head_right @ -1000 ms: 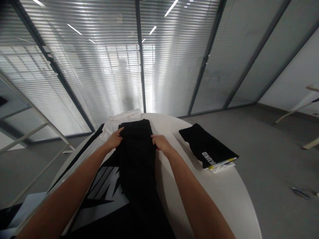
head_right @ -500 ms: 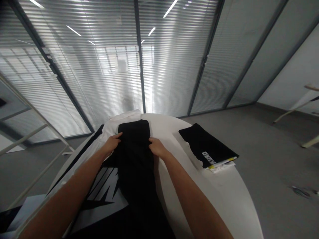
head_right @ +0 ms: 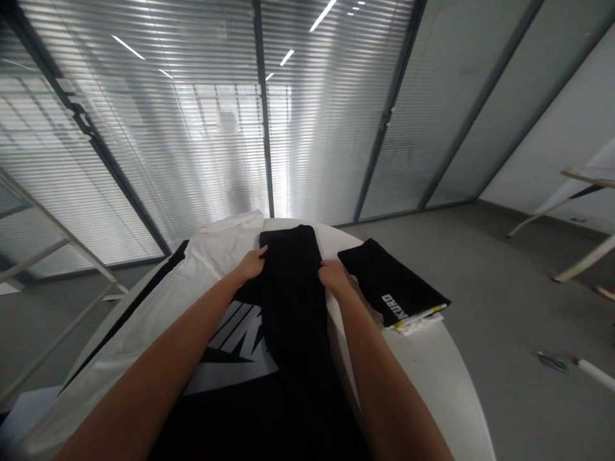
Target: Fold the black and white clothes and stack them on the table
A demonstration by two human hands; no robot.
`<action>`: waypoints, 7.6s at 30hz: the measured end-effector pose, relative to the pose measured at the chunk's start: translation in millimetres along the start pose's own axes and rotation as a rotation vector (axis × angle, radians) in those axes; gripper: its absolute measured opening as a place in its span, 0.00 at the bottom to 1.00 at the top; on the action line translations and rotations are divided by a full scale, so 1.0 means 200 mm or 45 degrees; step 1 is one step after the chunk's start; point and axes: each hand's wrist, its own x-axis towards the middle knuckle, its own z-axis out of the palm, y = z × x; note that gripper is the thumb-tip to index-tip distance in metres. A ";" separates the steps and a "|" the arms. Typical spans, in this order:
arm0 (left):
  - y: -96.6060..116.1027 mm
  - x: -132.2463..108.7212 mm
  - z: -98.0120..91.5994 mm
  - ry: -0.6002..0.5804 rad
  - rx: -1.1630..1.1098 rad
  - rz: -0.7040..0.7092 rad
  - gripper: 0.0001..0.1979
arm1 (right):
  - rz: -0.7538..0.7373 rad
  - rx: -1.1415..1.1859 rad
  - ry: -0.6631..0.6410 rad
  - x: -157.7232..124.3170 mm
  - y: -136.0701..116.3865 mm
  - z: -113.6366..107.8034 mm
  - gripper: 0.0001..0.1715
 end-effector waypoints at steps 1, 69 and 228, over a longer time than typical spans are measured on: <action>0.00 0.03 0.01 0.003 0.045 -0.012 0.31 | -0.013 -0.023 0.019 0.01 0.00 0.01 0.22; 0.15 -1.04 -0.09 0.088 0.808 0.296 0.18 | -0.692 -0.905 -0.180 -0.90 -0.19 -0.05 0.31; 0.02 -0.51 -0.02 0.320 -0.251 0.030 0.22 | -0.572 -0.634 0.082 -0.69 0.00 -0.02 0.19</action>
